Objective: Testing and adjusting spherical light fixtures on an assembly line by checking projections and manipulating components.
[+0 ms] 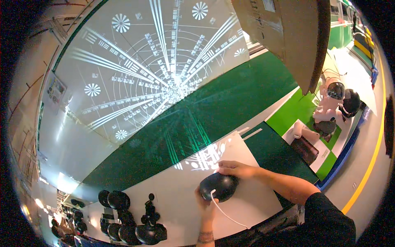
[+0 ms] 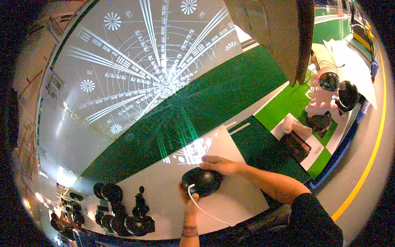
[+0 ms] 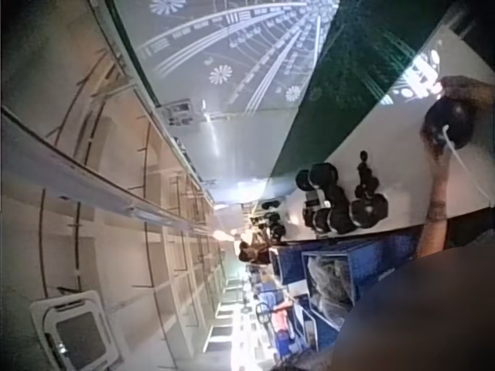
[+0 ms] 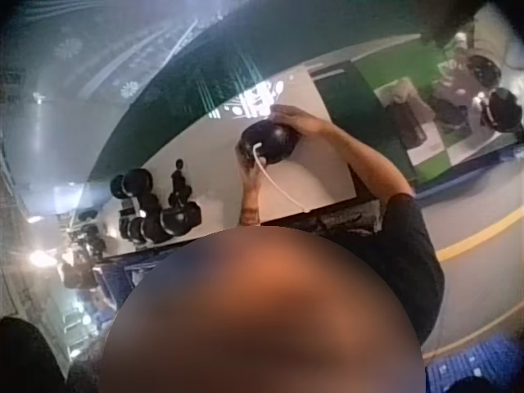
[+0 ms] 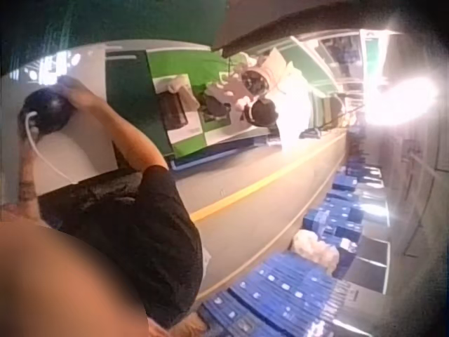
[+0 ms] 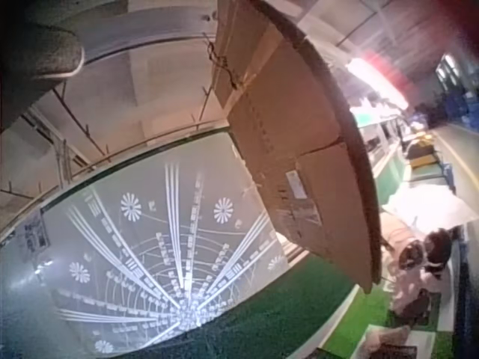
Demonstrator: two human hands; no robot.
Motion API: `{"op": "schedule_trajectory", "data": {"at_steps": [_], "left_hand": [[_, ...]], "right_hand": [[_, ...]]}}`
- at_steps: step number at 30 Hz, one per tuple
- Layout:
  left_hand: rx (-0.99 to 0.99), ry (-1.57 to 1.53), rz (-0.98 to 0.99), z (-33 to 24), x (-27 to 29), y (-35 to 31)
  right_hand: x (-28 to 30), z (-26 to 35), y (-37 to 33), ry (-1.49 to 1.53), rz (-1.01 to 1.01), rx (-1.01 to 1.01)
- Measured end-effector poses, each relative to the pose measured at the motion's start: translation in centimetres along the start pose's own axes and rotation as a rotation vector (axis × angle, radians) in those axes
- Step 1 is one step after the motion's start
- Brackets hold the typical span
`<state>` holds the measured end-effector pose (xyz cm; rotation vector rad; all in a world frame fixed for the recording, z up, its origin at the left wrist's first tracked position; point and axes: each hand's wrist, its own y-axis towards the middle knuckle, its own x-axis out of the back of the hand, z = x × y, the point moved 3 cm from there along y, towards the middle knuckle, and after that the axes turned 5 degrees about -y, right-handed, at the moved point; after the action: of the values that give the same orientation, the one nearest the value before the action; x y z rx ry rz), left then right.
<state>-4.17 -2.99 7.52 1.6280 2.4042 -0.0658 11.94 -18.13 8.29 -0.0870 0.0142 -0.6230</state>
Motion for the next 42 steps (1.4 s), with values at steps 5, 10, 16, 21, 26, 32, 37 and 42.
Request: {"op": "schedule_trajectory", "data": {"at_steps": [5,10,16,21,26,32,37,42], "left_hand": [[-0.079,0.096,0.006,-1.2,-0.2,0.0],[-0.036,0.016,0.033,0.7,0.6,0.0],[-0.061,-0.025,0.055,1.4,0.5,0.4],[-0.046,-0.007,0.052,0.8,-0.6,0.7],[-0.004,-0.083,0.034,0.5,-0.9,0.7],[-0.059,0.007,0.049,-0.8,-1.5,0.9],[-0.05,-0.009,0.006,-1.4,-1.9,0.6],[-0.075,-0.041,0.046,-1.2,-2.3,0.9]], "right_hand": [[0.2,1.2,1.0,0.175,0.095,-0.083],[0.7,-1.9,3.1,0.397,0.249,-0.096],[0.0,-1.0,3.7,0.512,0.326,-0.132],[0.5,-0.5,3.3,0.497,0.311,-0.144],[1.0,0.8,2.9,0.512,0.23,-0.14],[1.5,-1.1,3.7,0.564,0.321,-0.143],[1.3,0.4,3.0,0.519,0.334,-0.133],[1.3,0.7,2.8,0.428,0.272,-0.104]]}}
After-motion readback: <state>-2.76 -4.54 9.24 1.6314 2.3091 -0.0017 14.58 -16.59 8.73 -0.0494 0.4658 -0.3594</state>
